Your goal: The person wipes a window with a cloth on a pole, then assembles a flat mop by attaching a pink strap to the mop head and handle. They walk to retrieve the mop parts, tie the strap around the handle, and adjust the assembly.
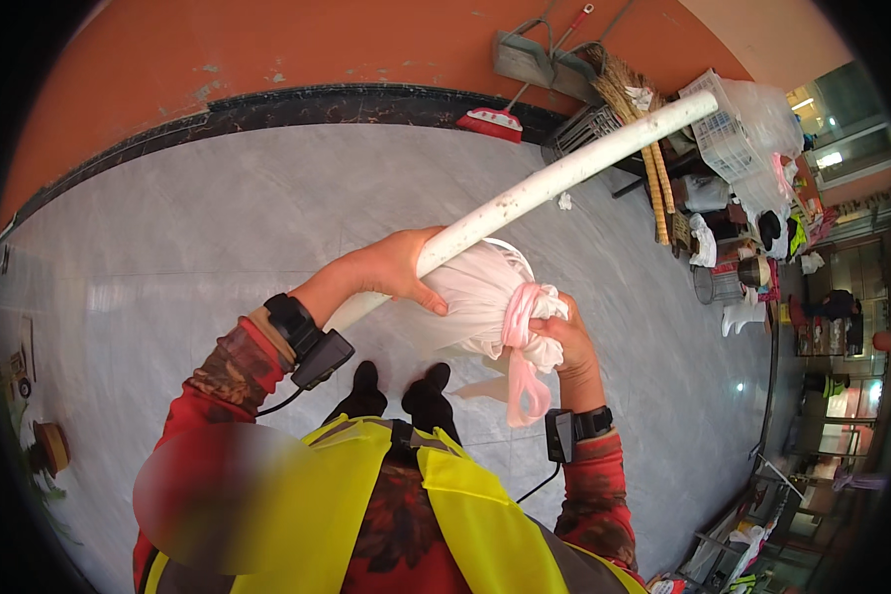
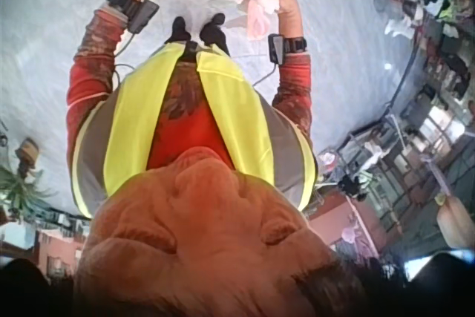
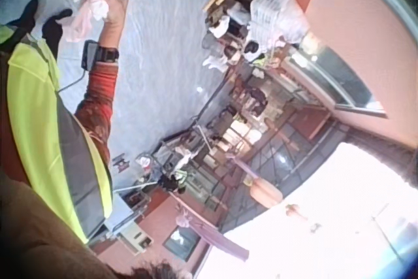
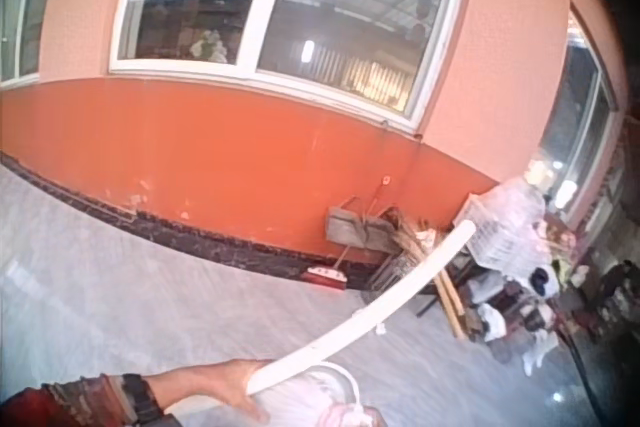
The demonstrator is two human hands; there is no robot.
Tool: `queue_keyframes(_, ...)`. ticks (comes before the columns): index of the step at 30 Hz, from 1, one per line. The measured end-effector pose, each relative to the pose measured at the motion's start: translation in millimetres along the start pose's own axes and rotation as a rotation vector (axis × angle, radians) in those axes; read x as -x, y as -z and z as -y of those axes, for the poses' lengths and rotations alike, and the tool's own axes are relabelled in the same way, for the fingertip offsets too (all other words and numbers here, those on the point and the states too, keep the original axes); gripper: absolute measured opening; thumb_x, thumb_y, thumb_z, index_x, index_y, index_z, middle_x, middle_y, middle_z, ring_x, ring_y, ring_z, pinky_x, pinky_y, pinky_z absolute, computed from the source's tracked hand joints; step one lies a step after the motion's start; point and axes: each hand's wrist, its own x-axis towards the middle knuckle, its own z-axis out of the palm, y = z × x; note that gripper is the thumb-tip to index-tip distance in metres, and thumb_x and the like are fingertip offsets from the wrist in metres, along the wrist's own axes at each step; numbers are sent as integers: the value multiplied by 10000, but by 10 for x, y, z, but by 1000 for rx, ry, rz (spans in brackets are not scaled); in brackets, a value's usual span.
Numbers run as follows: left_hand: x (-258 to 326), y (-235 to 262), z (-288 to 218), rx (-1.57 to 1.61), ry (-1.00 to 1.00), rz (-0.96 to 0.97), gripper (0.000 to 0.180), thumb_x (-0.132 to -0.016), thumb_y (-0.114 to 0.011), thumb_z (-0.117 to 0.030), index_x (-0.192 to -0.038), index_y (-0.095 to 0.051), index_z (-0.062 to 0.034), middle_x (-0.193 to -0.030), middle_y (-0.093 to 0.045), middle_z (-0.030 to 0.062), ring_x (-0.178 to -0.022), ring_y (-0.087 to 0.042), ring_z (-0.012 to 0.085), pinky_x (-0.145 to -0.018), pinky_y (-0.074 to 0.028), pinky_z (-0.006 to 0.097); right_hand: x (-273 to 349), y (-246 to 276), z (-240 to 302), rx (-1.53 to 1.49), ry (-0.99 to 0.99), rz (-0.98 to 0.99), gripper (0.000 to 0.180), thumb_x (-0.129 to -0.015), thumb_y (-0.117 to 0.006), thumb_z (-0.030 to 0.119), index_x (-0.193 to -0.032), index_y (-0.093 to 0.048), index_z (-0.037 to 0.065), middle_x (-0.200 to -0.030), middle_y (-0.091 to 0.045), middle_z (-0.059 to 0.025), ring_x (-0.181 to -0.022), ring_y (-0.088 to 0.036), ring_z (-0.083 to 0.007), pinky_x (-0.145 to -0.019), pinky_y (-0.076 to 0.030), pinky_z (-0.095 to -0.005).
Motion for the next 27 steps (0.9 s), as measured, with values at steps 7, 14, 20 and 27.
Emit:
queue_keyframes(7,-412,-450,89,156,264,-91,475,-639,-828,-182,-1031,-655,23,-825,-649,54,-698,-605,126,-551,-485,291,-283,625,105,-120,12,-200,325,-732,-626,12,-1050,-598,-49,-874,-664,-110,-730,-665,-182,-671,-559,-304)
queue_keyframes(14,-447,-387,82,104,394,-182,340,-681,-747,-155,-949,-673,40,-702,-608,50,-519,-547,108,-406,-413,266,-391,952,-205,181,21,-199,493,-760,-669,17,-1234,-534,34,-1120,-608,-96,-999,-610,-185,-856,-508,-308)
queue_keyframes(20,-456,-350,33,36,446,-200,351,-689,-739,-137,-983,-674,45,-787,-641,52,-633,-592,118,-491,-461,275,-403,830,-376,710,438,-356,704,-716,-820,242,-1319,-487,92,-1494,-208,-243,-1308,-334,-361,-1090,-296,-444)
queue_keyframes(27,-424,-396,-112,46,462,-197,355,-696,-721,-119,-1001,-673,56,-869,-674,64,-808,-616,124,-747,-501,295,-600,736,-521,1051,576,-394,546,-711,-803,204,-1191,-571,89,-1402,-391,-218,-1252,-421,-366,-1049,-349,-443)
